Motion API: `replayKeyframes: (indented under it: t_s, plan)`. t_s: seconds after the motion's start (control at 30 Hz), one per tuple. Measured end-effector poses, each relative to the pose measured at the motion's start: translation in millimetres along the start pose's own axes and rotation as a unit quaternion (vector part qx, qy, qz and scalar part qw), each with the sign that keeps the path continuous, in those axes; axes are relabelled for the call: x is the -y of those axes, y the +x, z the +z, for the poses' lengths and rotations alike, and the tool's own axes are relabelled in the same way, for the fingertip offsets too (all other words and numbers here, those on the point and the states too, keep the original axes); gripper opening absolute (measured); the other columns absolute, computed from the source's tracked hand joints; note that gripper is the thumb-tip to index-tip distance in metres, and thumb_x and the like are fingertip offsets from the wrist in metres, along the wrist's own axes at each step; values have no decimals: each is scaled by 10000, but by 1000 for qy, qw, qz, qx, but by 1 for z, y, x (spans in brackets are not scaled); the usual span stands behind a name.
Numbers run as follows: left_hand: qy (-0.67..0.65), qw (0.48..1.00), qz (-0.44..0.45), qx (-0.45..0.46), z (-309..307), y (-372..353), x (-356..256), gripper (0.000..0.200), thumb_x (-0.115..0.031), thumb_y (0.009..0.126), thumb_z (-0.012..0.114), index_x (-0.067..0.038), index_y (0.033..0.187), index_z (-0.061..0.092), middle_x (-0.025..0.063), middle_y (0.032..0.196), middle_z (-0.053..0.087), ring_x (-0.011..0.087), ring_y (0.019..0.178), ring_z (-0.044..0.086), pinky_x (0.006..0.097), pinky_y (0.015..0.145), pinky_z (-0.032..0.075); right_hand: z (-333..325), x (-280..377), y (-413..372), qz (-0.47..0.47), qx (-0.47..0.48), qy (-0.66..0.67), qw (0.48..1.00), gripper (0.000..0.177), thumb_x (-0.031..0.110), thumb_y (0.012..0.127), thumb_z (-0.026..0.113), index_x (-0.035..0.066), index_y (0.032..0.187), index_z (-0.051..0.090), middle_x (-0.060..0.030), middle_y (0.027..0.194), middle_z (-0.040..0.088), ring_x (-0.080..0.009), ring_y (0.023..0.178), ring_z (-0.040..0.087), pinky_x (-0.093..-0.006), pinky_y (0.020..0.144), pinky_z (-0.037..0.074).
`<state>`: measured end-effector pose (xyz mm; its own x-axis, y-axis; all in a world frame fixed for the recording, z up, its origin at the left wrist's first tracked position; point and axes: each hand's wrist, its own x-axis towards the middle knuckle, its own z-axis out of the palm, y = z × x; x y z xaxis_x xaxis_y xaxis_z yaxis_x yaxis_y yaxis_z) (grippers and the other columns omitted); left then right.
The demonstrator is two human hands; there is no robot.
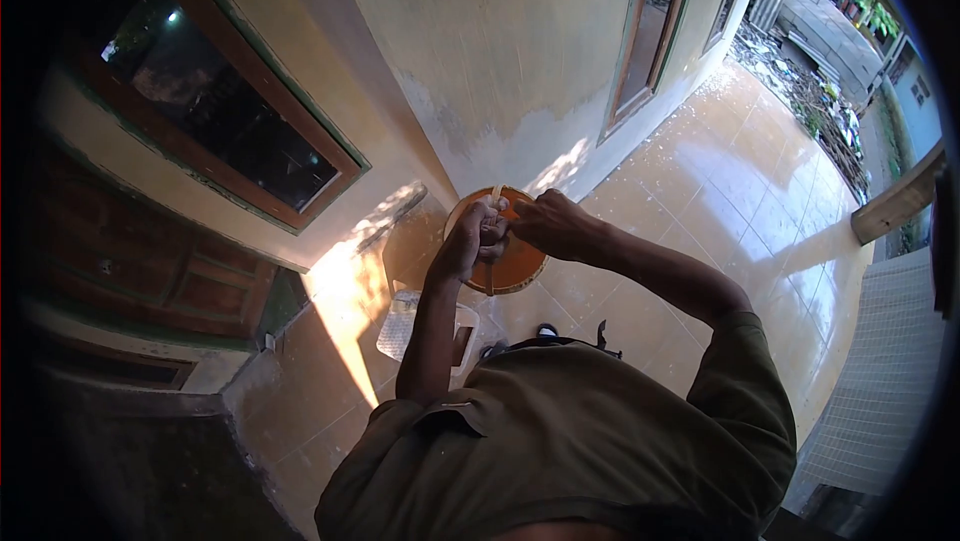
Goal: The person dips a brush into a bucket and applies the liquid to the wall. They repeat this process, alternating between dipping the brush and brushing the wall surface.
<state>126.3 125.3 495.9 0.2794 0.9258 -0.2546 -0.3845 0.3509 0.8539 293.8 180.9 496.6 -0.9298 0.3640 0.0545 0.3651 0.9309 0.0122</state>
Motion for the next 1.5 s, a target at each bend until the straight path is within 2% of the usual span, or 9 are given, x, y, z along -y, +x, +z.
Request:
replayKeyframes:
  t_s: [0.2,0.37,0.6,0.77,1.0,1.1,1.27,1.33,1.5]
  plan:
    - [5,1000,6,-3,-5,-1,-3,196,-260,843,346,-107,930,432,-74,505,244,48,358,203,209,349,176,15,-6,18,-47,-98,-60,992,112,141,732,594,90,632,598,-66,769,585,-176,664,624,-292,526,483]
    - [-8,1000,6,2,-8,5,1,189,-257,857,327,-107,933,413,-81,509,238,43,362,191,206,348,165,36,-20,30,-68,32,-72,995,64,140,731,590,115,676,611,-36,703,625,-165,664,639,-291,533,488]
    - [-3,1000,6,6,-6,5,-2,170,-260,862,325,-119,921,399,-86,509,239,44,364,194,202,346,163,58,-21,40,-58,-19,-37,997,35,129,735,587,124,716,616,-32,703,637,-168,694,645,-299,549,492]
    - [-2,1000,9,15,-8,7,0,173,-263,866,326,-117,917,403,-86,506,239,46,364,192,203,347,165,19,-11,36,-63,67,-20,996,21,141,738,594,132,738,613,-13,754,636,-183,768,638,-324,610,499]
    - [-5,999,-11,-31,-9,7,4,185,-264,864,329,-111,927,412,-84,514,246,47,368,189,203,357,171,25,-33,22,-65,54,43,996,79,140,725,612,71,689,598,-60,693,594,-231,708,608,-339,592,461]
    - [-16,999,-15,-49,-14,7,11,192,-273,853,357,-112,931,424,-84,510,239,46,363,196,207,355,168,-11,-28,-4,22,70,81,994,83,146,746,608,64,746,621,-70,722,595,-250,693,593,-354,601,449]
    - [-25,999,-12,-35,-18,9,19,197,-287,840,385,-116,929,425,-81,505,231,48,355,198,210,348,165,-20,-12,-58,171,-84,188,963,156,149,795,596,73,929,622,-84,797,592,-263,710,583,-365,603,434]
    - [-21,998,-2,-56,-22,11,24,159,-286,861,344,-137,876,398,-89,509,236,42,365,202,212,361,163,-7,-2,-71,208,-123,229,943,158,171,822,553,50,905,609,-114,820,599,-287,717,589,-380,609,441]
    - [-11,999,-20,-23,-28,16,32,146,-296,862,341,-157,841,380,-86,504,235,46,359,217,219,360,171,38,8,-93,303,-73,417,854,213,89,783,574,19,976,516,-157,826,609,-340,750,585,-402,646,446]
